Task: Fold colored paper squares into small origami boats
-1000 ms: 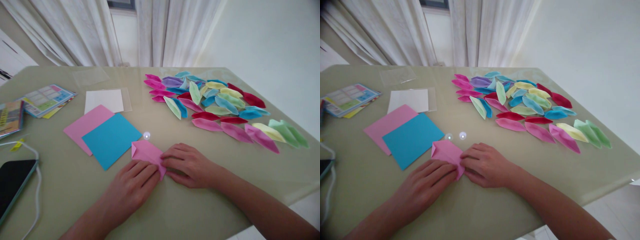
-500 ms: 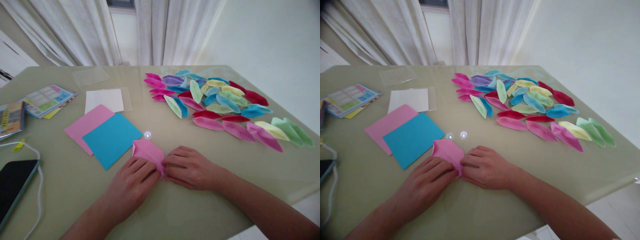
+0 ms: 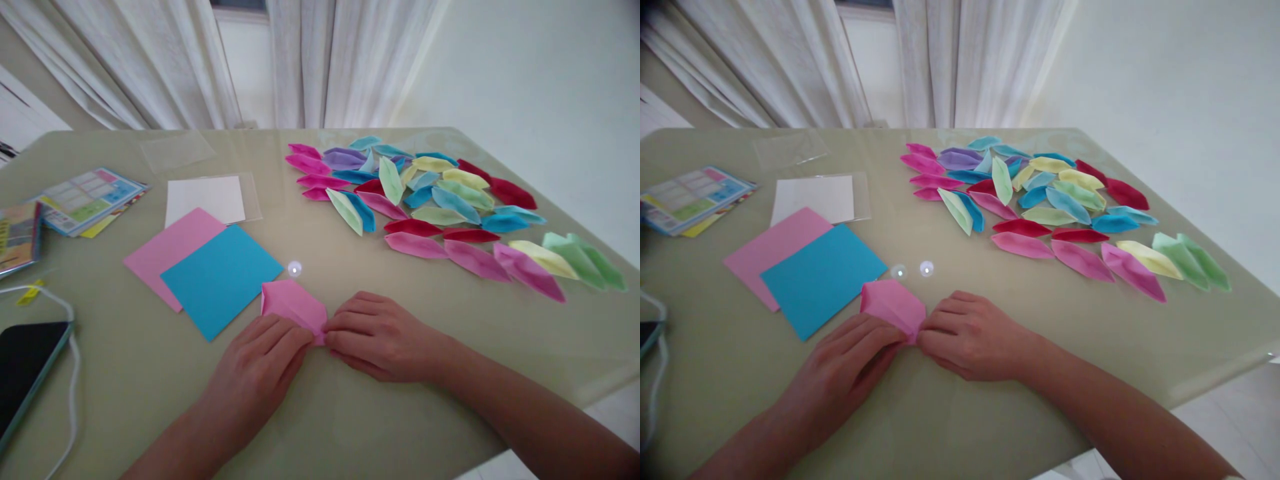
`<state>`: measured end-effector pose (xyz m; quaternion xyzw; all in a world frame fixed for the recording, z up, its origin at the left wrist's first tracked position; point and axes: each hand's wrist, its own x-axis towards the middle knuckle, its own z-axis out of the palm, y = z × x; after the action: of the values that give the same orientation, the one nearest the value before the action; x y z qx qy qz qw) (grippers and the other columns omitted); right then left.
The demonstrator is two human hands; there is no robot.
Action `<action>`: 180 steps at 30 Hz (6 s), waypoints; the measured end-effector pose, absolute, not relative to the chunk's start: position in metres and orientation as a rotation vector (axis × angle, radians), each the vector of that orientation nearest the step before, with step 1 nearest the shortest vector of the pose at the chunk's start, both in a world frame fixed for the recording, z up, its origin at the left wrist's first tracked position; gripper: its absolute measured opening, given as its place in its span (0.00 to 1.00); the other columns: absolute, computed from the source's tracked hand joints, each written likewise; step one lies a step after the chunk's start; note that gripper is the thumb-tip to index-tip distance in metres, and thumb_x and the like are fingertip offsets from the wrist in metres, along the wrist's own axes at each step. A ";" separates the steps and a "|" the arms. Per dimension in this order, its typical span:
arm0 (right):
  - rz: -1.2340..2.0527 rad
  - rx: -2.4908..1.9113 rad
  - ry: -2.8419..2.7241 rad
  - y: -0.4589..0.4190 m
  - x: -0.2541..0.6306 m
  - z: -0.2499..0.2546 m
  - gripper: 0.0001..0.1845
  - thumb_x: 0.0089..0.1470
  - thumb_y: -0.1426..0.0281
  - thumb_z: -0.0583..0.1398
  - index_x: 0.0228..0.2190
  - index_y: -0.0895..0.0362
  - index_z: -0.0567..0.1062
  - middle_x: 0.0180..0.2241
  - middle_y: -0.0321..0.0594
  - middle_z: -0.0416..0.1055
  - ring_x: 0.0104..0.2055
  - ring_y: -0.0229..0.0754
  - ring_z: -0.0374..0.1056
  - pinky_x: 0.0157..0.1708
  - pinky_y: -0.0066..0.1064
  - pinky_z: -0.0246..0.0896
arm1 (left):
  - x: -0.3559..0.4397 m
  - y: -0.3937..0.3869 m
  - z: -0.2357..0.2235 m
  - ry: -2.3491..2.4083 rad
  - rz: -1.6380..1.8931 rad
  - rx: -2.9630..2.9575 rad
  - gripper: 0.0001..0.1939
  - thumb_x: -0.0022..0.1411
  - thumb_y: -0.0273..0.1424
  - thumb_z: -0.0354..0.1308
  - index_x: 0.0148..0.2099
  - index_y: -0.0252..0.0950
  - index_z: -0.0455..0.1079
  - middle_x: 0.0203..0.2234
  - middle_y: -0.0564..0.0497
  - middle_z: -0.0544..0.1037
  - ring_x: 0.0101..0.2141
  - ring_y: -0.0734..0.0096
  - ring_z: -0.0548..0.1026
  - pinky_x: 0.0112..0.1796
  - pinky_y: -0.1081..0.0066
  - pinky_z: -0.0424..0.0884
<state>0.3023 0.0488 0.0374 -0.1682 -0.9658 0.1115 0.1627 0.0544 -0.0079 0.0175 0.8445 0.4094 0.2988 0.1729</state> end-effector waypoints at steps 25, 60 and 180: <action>0.299 -0.451 -2.795 0.049 0.305 0.043 0.09 0.71 0.70 0.60 0.44 0.59 0.81 0.46 0.41 0.83 0.44 0.42 0.75 0.46 0.37 0.68 | 0.053 -0.019 0.020 1.286 0.538 2.609 0.11 0.72 0.21 0.53 0.50 0.37 0.74 0.37 0.48 0.75 0.36 0.58 0.71 0.39 0.57 0.70; 0.334 -0.470 -2.874 0.048 0.306 0.045 0.14 0.72 0.66 0.59 0.52 0.58 0.79 0.48 0.44 0.81 0.49 0.44 0.74 0.50 0.39 0.66 | 0.052 -0.023 0.023 1.317 0.673 2.486 0.15 0.73 0.22 0.53 0.57 0.36 0.71 0.42 0.47 0.78 0.40 0.60 0.75 0.43 0.59 0.72; 0.136 -0.637 -2.812 0.050 0.308 0.039 0.12 0.71 0.64 0.60 0.46 0.59 0.79 0.41 0.44 0.79 0.43 0.45 0.73 0.45 0.39 0.65 | -0.001 0.018 0.019 1.339 0.597 2.765 0.11 0.77 0.33 0.55 0.56 0.39 0.75 0.52 0.47 0.82 0.50 0.55 0.77 0.52 0.55 0.66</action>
<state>0.3083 0.0499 0.0389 -0.2188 -0.9663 0.0468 0.1273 -0.0013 0.0175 0.0185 0.8835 0.4278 0.1906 0.0060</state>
